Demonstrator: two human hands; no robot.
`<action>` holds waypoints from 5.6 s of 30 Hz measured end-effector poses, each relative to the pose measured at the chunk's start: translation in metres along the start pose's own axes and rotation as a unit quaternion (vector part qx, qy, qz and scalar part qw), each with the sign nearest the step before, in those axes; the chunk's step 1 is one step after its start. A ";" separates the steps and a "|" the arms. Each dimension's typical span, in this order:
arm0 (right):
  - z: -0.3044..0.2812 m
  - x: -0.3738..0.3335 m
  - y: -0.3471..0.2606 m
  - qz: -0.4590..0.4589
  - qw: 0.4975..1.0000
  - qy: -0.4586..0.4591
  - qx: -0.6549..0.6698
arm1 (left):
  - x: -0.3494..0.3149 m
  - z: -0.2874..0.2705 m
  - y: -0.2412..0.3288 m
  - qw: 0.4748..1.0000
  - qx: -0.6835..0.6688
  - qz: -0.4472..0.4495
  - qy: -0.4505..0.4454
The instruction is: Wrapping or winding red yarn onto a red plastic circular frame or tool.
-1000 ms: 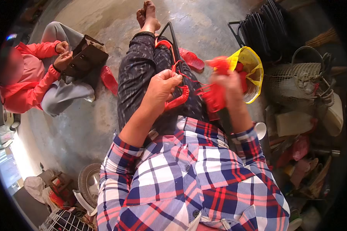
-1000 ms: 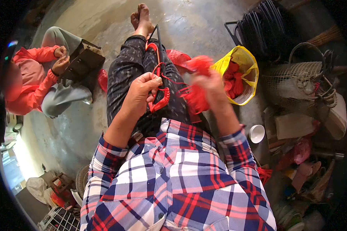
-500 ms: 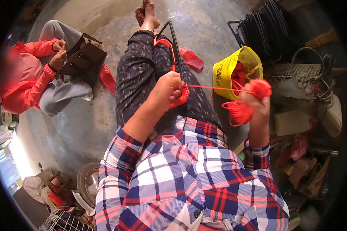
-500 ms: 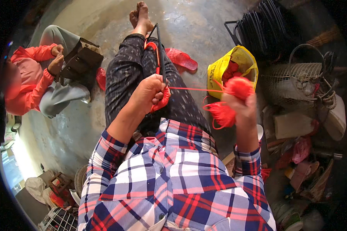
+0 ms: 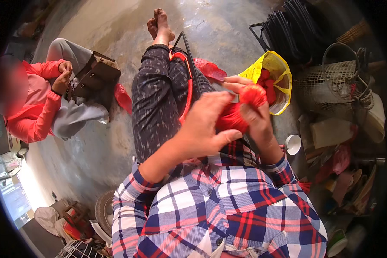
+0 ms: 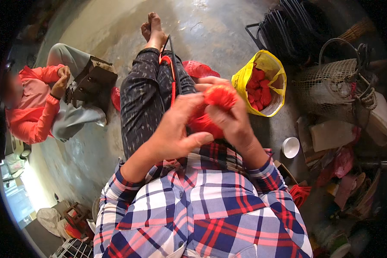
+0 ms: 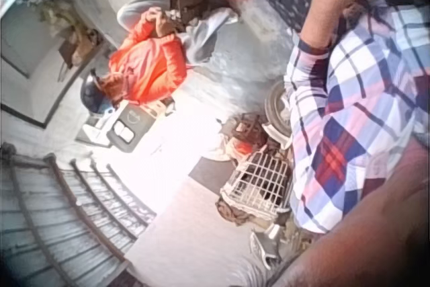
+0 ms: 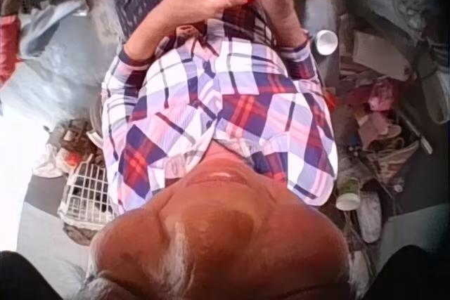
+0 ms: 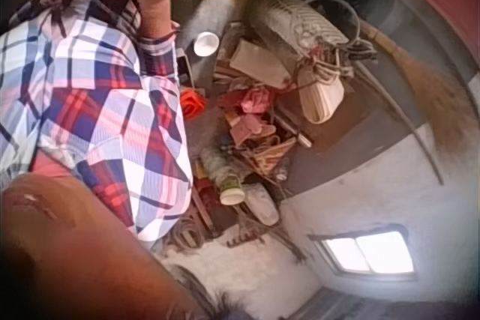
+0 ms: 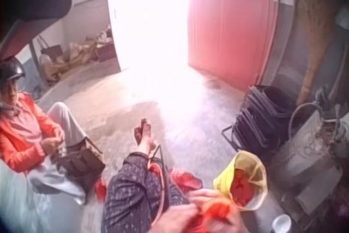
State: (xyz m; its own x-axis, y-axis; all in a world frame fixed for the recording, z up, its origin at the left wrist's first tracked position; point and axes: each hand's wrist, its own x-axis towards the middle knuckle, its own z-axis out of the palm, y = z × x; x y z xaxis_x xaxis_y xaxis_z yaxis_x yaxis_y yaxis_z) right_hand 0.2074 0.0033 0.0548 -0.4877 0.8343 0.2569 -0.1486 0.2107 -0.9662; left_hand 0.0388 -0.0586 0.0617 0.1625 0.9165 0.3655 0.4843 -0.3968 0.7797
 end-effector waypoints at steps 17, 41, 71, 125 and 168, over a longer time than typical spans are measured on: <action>-0.016 0.042 0.095 0.110 0.973 -0.170 -0.115 | -0.008 -0.064 -0.059 0.916 0.396 -0.055 -0.047; -0.148 0.009 -0.004 -0.012 0.904 0.101 0.414 | -0.022 0.018 -0.079 0.803 -0.418 -0.405 0.129; -0.012 0.017 -0.078 0.020 0.901 -0.249 0.355 | -0.009 -0.008 -0.006 0.929 -0.281 -0.195 0.143; -0.067 -0.023 -0.003 0.188 0.977 0.040 0.095 | -0.020 -0.006 -0.050 0.692 -0.512 -0.506 0.048; -0.036 -0.004 0.075 0.147 0.894 0.021 0.423 | -0.033 -0.112 -0.023 0.925 -0.238 -0.076 0.288</action>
State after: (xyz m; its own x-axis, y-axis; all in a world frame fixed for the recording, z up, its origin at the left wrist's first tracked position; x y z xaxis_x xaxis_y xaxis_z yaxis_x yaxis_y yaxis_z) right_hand 0.2293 0.0345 -0.0196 -0.5836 0.8117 -0.0238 -0.6250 -0.4677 -0.6250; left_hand -0.0739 -0.0854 0.0882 -0.4266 0.8392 0.3373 0.0084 -0.3692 0.9293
